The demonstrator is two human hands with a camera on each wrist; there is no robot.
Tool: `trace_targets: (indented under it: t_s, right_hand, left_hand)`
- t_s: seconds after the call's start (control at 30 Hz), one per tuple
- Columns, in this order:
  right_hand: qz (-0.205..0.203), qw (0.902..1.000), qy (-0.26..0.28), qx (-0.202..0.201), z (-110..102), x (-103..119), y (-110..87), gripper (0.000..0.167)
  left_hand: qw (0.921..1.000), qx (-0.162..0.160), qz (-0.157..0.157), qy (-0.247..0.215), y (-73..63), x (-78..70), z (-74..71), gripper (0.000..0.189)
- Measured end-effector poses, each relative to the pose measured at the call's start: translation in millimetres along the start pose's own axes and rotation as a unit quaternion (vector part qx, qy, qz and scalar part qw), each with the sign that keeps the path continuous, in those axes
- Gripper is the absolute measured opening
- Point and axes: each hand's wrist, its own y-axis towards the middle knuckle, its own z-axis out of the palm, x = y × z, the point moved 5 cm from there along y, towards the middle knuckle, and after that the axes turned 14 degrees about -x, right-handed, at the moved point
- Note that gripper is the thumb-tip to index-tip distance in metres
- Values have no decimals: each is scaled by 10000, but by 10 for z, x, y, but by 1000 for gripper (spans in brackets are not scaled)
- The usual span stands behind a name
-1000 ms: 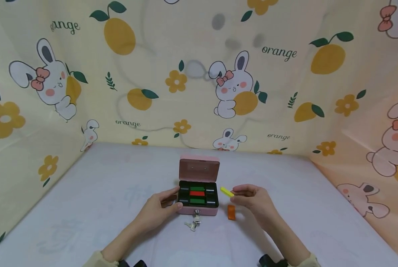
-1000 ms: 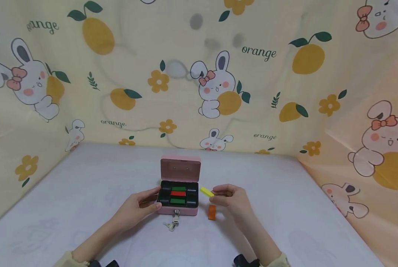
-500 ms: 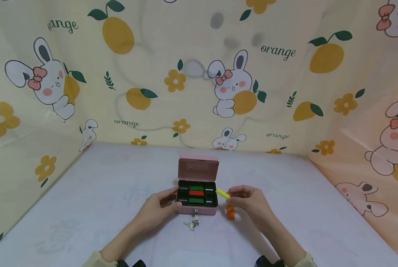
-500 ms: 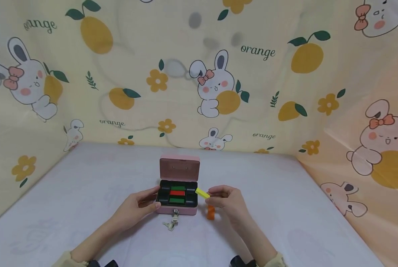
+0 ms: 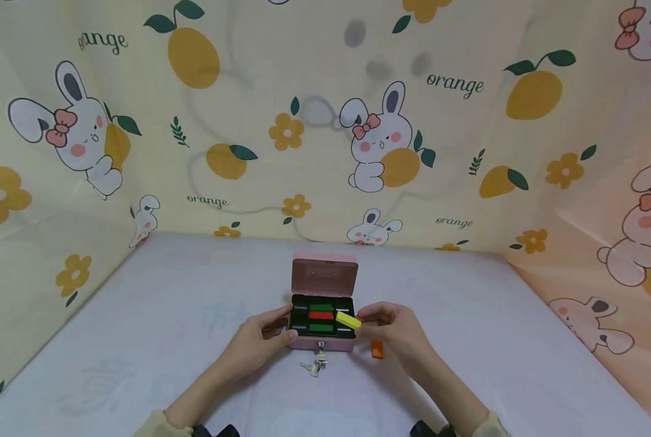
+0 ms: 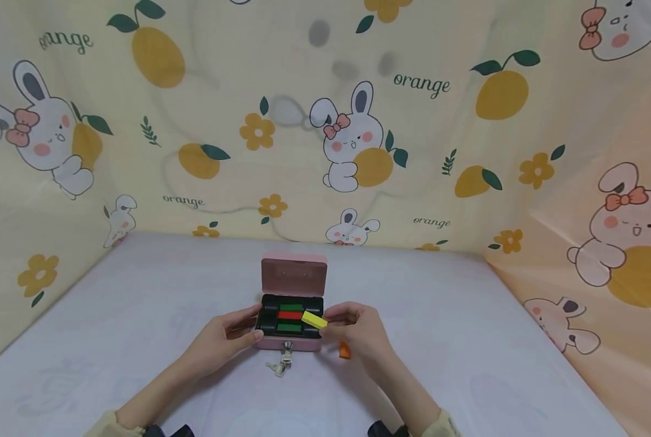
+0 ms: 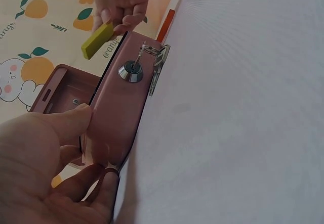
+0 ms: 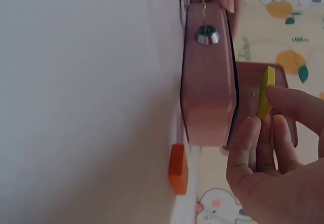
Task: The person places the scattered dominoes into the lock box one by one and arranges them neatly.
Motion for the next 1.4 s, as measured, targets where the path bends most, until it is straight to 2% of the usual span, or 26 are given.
trace_targets:
  t_s: [0.3, 0.53, 0.97, 1.4]
  right_hand:
    - [-250, 9982, -464, 279, 229, 95, 43, 25]
    - [-452, 9948, -894, 200, 350, 98, 76, 23]
    - [-624, 9904, -1227, 92, 406, 96, 101, 21]
    - [-593, 9908, -1192, 256, 417, 97, 103, 22]
  left_hand:
    - [9995, -40, 216, -209, -2, -39, -6, 61]
    - [9998, 2, 177, -45, -6, -11, 14, 61]
    - [9999, 44, 130, 51, -7, 6, 15, 62]
    - [10000, 58, 16, 51, 7, 29, 9, 62]
